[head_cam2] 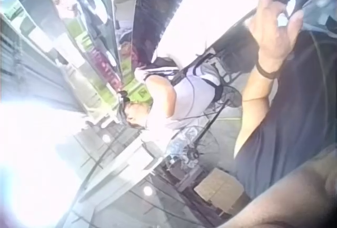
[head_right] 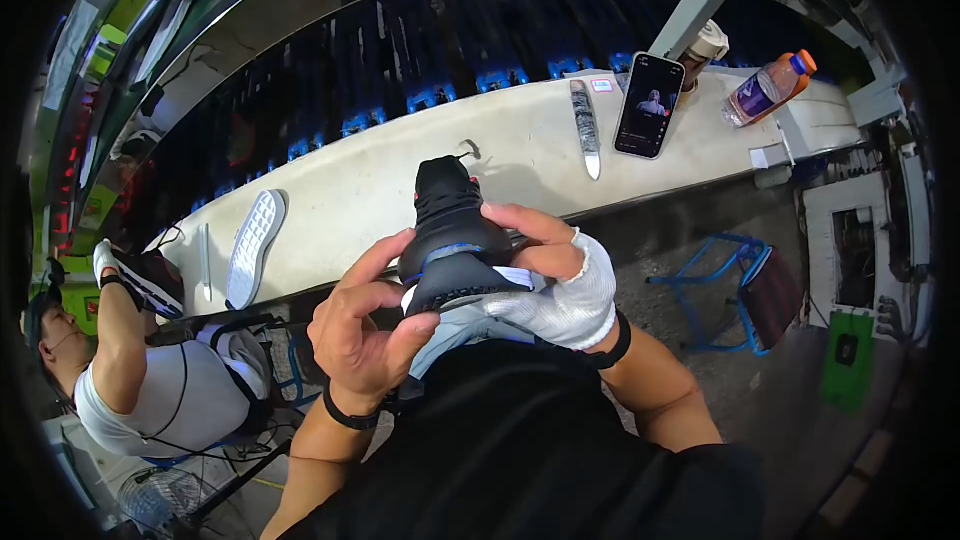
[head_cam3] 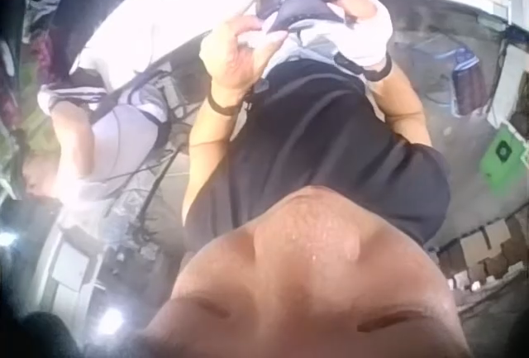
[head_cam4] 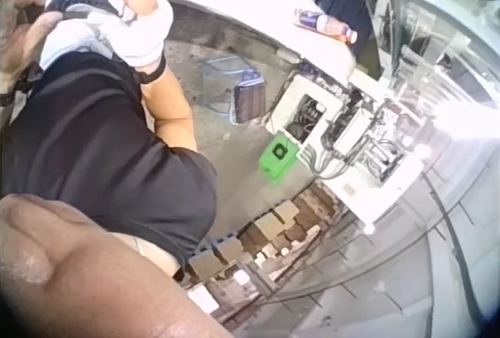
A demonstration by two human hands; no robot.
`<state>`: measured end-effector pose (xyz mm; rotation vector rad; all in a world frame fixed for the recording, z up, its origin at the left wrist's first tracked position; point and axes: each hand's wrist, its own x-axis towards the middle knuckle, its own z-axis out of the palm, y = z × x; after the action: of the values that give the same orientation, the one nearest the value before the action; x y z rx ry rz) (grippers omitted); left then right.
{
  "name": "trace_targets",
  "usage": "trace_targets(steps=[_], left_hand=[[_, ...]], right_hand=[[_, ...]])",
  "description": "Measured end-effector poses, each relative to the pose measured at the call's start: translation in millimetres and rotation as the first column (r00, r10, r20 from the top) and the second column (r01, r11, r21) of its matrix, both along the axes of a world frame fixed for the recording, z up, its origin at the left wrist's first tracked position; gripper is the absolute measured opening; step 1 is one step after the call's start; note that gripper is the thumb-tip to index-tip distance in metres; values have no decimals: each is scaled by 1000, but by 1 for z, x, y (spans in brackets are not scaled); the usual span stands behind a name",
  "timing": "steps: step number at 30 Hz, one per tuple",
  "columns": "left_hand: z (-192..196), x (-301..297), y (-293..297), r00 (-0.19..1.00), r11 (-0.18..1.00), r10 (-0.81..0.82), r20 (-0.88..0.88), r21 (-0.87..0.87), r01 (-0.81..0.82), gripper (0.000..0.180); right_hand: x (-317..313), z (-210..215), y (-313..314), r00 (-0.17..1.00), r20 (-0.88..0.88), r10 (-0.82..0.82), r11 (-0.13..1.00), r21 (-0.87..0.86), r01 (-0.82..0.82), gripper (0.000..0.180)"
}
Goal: The recorder is cleaning and inspecting black athletic shoes in a factory setting.
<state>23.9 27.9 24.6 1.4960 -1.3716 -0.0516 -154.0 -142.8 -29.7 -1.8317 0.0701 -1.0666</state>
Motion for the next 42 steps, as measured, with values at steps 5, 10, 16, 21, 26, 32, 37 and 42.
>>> trace_targets(steps=[5,10,16,21,26,32,37,42], left_hand=[[-5,-1,-1,1000,1000,6,-28,-26,-7,40],[-8,0,-1,1000,1000,-6,-9,-23,5,45],[-7,-5,2,989,999,33,-145,-19,-36,41],[-23,-6,8,976,996,67,-209,-49,-79,42],[-18,10,11,982,996,76,-171,-22,-81,43],[63,46,22,991,922,20,135,381,-71,55],[39,51,6,989,896,-35,-145,434,95,71],[-6,70,22,911,980,-115,-395,105,170,57]], right_hand=[[1,4,-7,1000,-5,16,1000,-14,-16,42],[-1,7,-9,999,-20,28,999,26,-27,40],[2,14,-10,995,-100,-11,1000,-16,9,39],[15,10,-12,988,-151,20,997,-71,-32,44],[37,-10,-3,995,-75,-69,994,-92,62,51],[55,-10,15,1000,5,-25,997,-76,26,55],[58,2,29,996,-31,-83,969,-237,73,57],[65,-20,37,998,-42,-42,973,-229,31,46]])
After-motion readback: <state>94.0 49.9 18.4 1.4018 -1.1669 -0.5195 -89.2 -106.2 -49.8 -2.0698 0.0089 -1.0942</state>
